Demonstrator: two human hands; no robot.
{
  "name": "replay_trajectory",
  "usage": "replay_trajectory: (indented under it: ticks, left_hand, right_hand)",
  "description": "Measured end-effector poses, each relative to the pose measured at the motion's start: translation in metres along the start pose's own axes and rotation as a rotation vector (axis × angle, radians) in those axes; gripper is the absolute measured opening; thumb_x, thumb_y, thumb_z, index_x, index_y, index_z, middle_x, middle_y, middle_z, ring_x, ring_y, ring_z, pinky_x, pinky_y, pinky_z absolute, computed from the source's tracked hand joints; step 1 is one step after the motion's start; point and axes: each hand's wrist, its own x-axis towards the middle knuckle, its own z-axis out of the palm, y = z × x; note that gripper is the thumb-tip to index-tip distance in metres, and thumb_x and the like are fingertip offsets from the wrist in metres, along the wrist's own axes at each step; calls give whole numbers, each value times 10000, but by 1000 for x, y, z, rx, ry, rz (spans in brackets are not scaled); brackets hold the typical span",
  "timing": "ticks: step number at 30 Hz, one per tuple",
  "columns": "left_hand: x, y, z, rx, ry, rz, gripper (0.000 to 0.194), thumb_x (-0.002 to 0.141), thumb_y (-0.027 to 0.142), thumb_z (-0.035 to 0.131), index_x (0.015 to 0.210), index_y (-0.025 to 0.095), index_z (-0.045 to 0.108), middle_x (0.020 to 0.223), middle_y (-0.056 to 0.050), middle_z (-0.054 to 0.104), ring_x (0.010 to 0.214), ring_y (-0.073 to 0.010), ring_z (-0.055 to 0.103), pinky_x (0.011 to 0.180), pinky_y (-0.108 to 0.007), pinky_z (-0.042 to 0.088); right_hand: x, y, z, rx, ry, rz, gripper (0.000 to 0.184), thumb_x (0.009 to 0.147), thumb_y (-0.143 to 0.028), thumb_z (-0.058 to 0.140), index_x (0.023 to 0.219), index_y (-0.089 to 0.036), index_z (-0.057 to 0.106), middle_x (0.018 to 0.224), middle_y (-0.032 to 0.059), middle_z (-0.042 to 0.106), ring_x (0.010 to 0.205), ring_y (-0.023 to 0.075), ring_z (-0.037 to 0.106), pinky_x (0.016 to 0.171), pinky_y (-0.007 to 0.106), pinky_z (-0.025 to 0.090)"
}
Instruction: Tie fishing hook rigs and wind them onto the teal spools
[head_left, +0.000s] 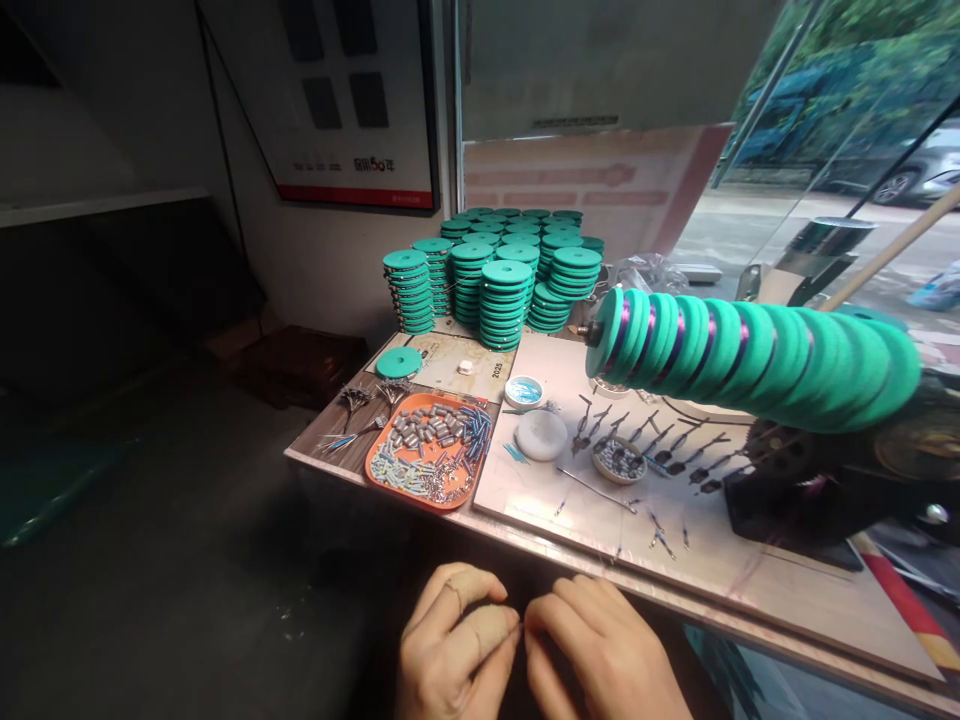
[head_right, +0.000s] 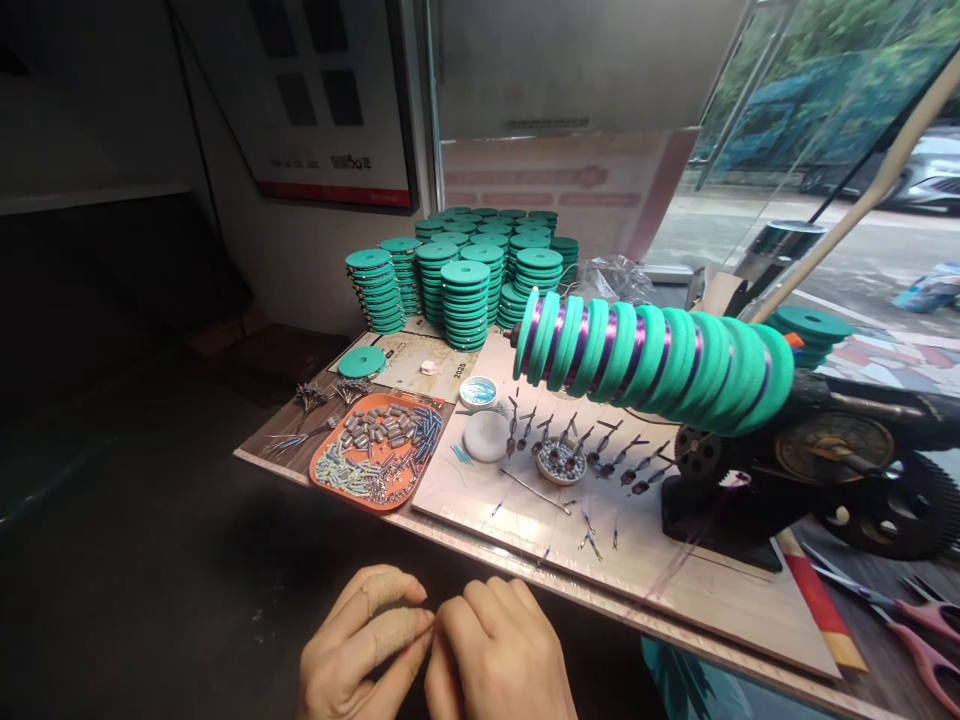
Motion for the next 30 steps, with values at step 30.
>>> replay_trajectory:
  ticks: [30]
  left_hand:
    - [-6,-3,-1,43,-40,22,191,674,-11,532,743,159,584,772,-65,562,723,-156,532,595,-260,498]
  right_hand:
    - [1,4,2,-41,-10,-53,175,781,-116,417,652,-185,513,562,-8,473,498,132,431,493,249,296]
